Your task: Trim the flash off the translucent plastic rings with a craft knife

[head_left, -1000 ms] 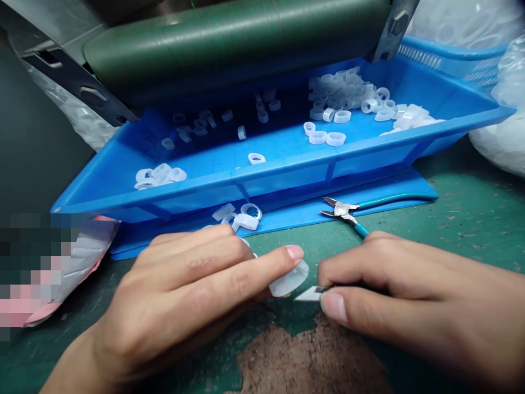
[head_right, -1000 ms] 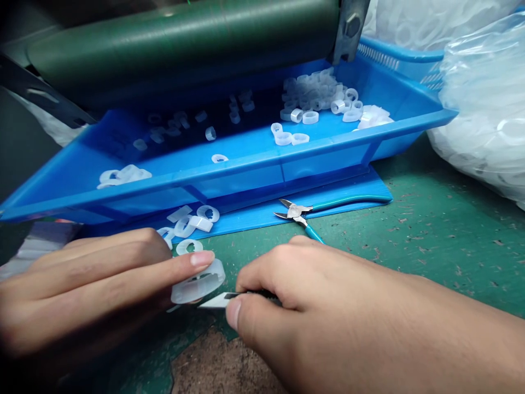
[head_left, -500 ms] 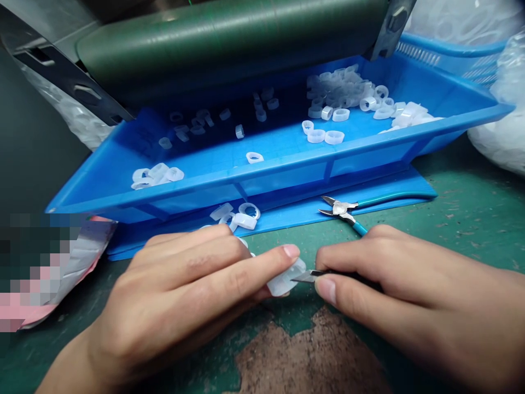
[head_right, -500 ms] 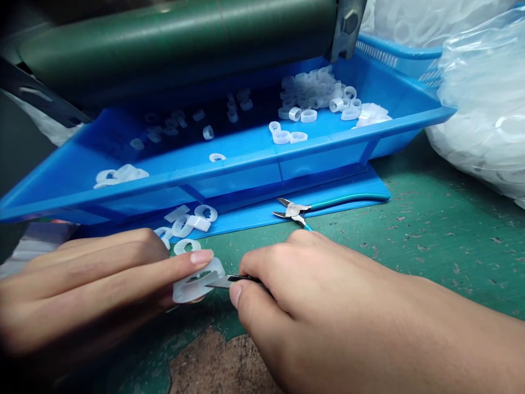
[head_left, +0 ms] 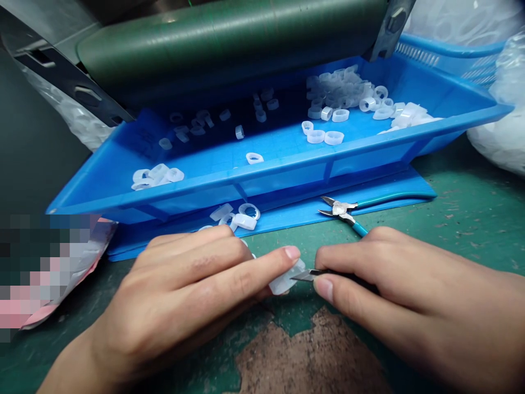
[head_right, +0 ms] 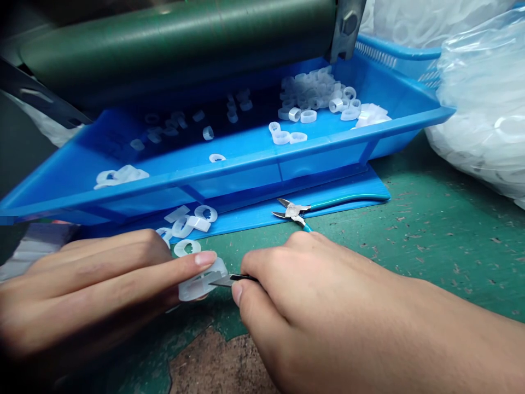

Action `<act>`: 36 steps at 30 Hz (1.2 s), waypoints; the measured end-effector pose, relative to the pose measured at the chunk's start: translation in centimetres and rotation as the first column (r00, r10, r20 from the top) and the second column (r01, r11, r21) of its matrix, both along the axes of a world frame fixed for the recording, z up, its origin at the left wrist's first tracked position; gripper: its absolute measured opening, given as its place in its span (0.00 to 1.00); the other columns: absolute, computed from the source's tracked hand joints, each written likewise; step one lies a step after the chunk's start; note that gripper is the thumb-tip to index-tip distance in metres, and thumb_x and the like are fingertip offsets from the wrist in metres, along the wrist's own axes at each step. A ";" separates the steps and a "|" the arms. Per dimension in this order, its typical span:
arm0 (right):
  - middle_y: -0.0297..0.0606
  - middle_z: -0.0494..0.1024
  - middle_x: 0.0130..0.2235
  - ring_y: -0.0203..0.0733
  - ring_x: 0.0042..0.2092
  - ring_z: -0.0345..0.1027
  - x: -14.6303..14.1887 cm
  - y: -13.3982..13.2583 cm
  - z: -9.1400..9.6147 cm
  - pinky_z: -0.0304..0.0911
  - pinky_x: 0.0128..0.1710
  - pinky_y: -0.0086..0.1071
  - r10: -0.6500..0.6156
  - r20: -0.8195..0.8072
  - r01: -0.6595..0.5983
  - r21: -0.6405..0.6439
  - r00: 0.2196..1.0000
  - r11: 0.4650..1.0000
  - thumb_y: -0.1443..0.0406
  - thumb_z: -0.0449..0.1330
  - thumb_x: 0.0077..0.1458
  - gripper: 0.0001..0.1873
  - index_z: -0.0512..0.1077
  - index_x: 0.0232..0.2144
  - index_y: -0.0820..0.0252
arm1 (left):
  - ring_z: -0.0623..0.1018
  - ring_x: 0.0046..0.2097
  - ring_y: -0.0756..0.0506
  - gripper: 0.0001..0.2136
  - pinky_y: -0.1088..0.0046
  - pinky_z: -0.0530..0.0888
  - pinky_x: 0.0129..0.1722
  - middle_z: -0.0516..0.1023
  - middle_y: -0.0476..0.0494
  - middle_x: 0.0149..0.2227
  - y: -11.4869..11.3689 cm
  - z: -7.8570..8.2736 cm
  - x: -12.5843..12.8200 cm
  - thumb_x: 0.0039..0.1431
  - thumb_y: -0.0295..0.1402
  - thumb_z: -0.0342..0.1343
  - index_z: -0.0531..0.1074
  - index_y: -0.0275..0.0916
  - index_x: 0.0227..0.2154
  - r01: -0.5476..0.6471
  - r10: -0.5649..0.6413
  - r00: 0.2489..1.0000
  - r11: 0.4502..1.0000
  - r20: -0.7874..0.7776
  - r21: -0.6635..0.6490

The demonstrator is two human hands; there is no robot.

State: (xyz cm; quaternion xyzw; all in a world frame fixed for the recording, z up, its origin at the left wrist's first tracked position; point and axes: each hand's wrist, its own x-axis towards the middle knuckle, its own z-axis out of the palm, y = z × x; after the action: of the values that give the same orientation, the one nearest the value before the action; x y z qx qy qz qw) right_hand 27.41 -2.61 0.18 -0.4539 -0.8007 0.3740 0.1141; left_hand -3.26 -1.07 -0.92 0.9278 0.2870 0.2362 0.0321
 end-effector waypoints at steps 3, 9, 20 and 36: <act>0.37 0.93 0.37 0.44 0.26 0.76 -0.2 0.0 0.2 0.60 0.25 0.38 -0.028 0.006 0.028 -0.046 1.000 0.999 0.54 0.57 0.82 0.25 0.84 0.32 0.48 | 0.78 0.32 0.47 0.17 0.65 0.74 0.33 0.81 0.54 0.35 0.0 -0.1 0.0 0.90 0.32 0.53 0.80 0.49 0.70 0.001 -0.001 1.000 1.000 0.009 0.012; 0.35 0.93 0.41 0.48 0.38 0.84 0.4 0.1 0.6 0.70 0.33 0.34 0.054 0.051 -0.054 0.005 0.997 0.999 0.65 0.66 0.77 0.15 0.88 0.36 0.48 | 0.80 0.34 0.46 0.18 0.65 0.75 0.36 0.83 0.52 0.37 -0.3 0.1 0.1 0.91 0.29 0.50 0.81 0.46 0.71 0.001 -0.001 1.000 1.000 -0.006 0.025; 0.33 0.93 0.40 0.48 0.38 0.86 1.1 0.4 0.6 0.76 0.38 0.33 0.075 0.009 -0.075 -0.025 0.997 0.997 0.62 0.70 0.72 0.11 0.87 0.34 0.49 | 0.80 0.33 0.48 0.17 0.66 0.76 0.35 0.83 0.53 0.36 -0.5 0.5 0.5 0.93 0.34 0.49 0.80 0.49 0.69 -0.020 0.020 1.000 1.000 0.004 0.019; 0.31 0.91 0.38 0.44 0.35 0.81 1.0 0.2 0.1 0.65 0.31 0.34 0.065 -0.029 -0.063 0.051 0.997 0.997 0.65 0.64 0.79 0.19 0.85 0.32 0.49 | 0.87 0.35 0.47 0.17 0.69 0.80 0.32 0.88 0.52 0.36 0.8 0.2 0.2 0.93 0.38 0.51 0.83 0.49 0.69 0.072 -0.073 0.996 0.997 0.058 0.029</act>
State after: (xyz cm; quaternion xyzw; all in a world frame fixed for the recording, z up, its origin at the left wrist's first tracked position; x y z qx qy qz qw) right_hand 28.45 -2.41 0.29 -0.4192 -0.8220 0.3644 0.1257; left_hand -3.03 -0.31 -0.76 0.9306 0.2488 0.2660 0.0364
